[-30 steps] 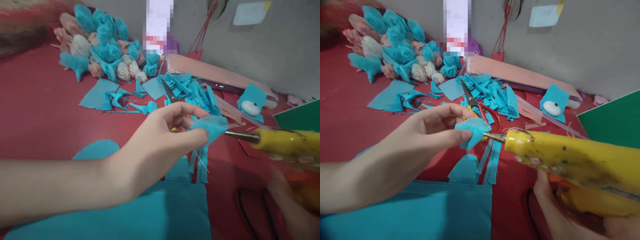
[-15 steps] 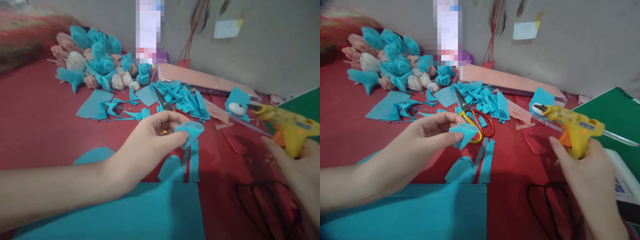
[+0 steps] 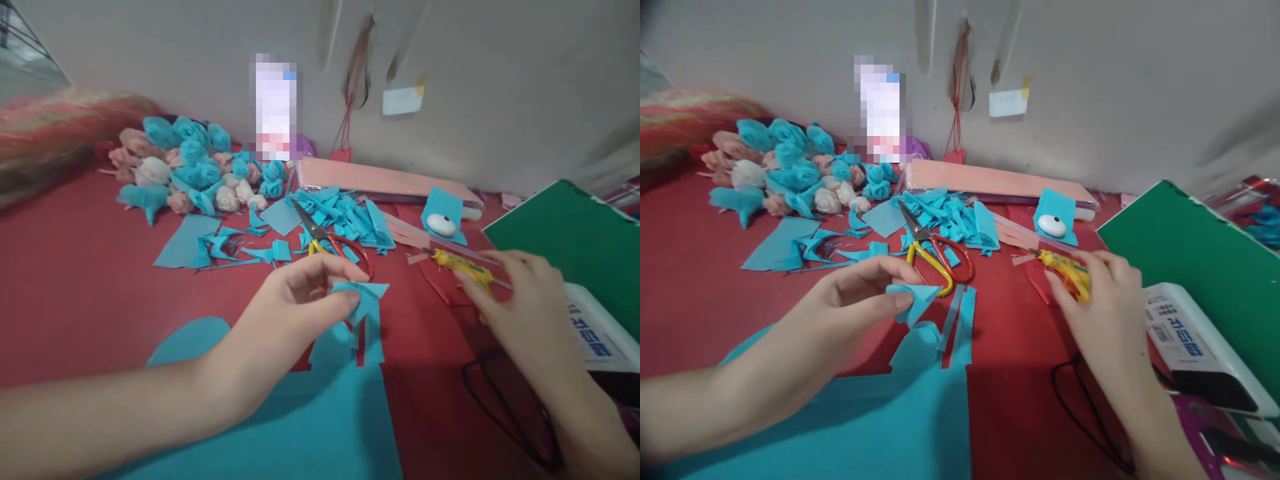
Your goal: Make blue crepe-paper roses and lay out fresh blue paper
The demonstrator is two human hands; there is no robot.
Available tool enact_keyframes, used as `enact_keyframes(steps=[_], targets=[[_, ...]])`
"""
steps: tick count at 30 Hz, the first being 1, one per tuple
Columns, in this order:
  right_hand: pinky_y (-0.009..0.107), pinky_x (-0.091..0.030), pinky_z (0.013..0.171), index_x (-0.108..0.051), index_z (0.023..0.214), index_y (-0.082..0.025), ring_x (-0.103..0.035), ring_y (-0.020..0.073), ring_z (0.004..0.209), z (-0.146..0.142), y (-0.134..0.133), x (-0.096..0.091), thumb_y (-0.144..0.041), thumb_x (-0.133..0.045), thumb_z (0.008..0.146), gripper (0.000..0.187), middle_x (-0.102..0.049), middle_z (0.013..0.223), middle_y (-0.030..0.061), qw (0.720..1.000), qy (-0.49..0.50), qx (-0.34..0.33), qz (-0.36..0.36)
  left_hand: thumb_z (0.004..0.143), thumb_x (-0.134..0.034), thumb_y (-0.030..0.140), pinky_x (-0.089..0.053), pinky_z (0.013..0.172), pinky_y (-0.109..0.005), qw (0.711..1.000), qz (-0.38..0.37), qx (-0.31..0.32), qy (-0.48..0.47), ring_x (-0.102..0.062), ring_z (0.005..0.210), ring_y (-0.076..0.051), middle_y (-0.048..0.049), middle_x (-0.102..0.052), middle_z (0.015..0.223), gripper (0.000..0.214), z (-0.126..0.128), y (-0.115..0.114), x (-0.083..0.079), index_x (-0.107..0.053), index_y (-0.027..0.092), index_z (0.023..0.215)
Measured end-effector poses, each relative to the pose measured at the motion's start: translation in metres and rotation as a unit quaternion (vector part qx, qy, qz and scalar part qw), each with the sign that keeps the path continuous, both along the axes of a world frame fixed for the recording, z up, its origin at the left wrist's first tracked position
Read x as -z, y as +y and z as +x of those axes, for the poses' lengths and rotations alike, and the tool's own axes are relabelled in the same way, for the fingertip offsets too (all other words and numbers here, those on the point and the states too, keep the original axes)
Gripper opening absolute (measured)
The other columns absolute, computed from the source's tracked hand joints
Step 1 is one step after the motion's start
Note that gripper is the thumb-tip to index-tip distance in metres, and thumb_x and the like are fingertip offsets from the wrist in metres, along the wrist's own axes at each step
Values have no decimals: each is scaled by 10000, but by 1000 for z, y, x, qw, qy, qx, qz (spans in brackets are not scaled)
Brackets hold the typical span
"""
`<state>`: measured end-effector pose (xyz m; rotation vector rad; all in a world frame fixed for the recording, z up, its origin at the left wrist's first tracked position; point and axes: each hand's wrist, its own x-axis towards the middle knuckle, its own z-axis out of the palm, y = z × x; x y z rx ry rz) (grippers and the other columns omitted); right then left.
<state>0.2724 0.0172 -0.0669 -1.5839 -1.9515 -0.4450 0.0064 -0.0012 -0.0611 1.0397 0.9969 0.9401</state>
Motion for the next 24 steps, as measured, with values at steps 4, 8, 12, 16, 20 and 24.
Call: enact_keyframes(steps=[4, 8, 12, 16, 20, 24], targets=[[342, -432, 806, -584, 986, -193, -561, 207, 889, -50, -18, -24, -158, -578, 777, 212, -610, 941, 68, 984, -3, -178, 19, 775, -570, 245, -398, 631, -221, 999, -35, 31, 9, -532, 774, -127, 38, -579, 825, 55, 0, -3, -4, -597, 278, 810], [364, -428, 812, -570, 1019, -184, -527, 199, 886, -75, -24, -33, -89, -559, 777, 260, -612, 914, 54, 949, -49, -310, -17, 751, -590, 224, -389, 656, -230, 998, -47, 48, -14, -524, 756, -120, 46, -556, 767, 72, 0, -8, -7, -593, 277, 800], [352, -439, 757, -591, 983, -193, -506, 194, 860, -79, -23, -34, -86, -572, 774, 235, -624, 872, 30, 938, -34, -344, -25, 745, -584, 194, -355, 592, -215, 996, -49, 61, -31, -480, 660, -94, 50, -491, 671, 76, 1, -10, -8, -597, 257, 784], [325, -430, 720, -621, 917, -174, -503, 183, 809, -79, -23, -37, -71, -581, 767, 186, -640, 806, 25, 934, -30, -357, -15, 740, -597, 215, -336, 577, -213, 996, -59, 61, -28, -473, 683, -99, 50, -456, 685, 85, 3, -9, -7, -595, 258, 813], [328, -426, 718, -637, 879, -168, -512, 183, 800, -79, -23, -39, -71, -541, 797, 159, -660, 788, 34, 930, -50, -364, -2, 729, -603, 215, -330, 583, -217, 996, -66, 57, -27, -489, 733, -116, 49, -429, 683, 111, 3, -8, -7, -588, 250, 833], [347, -426, 729, -635, 882, -175, -523, 187, 792, -79, -23, -38, -73, -545, 797, 160, -680, 768, 21, 930, -78, -359, 14, 734, -596, 194, -342, 579, -204, 994, -74, 62, -40, -463, 673, -90, 51, -465, 678, 125, 3, -8, -9, -591, 237, 851]])
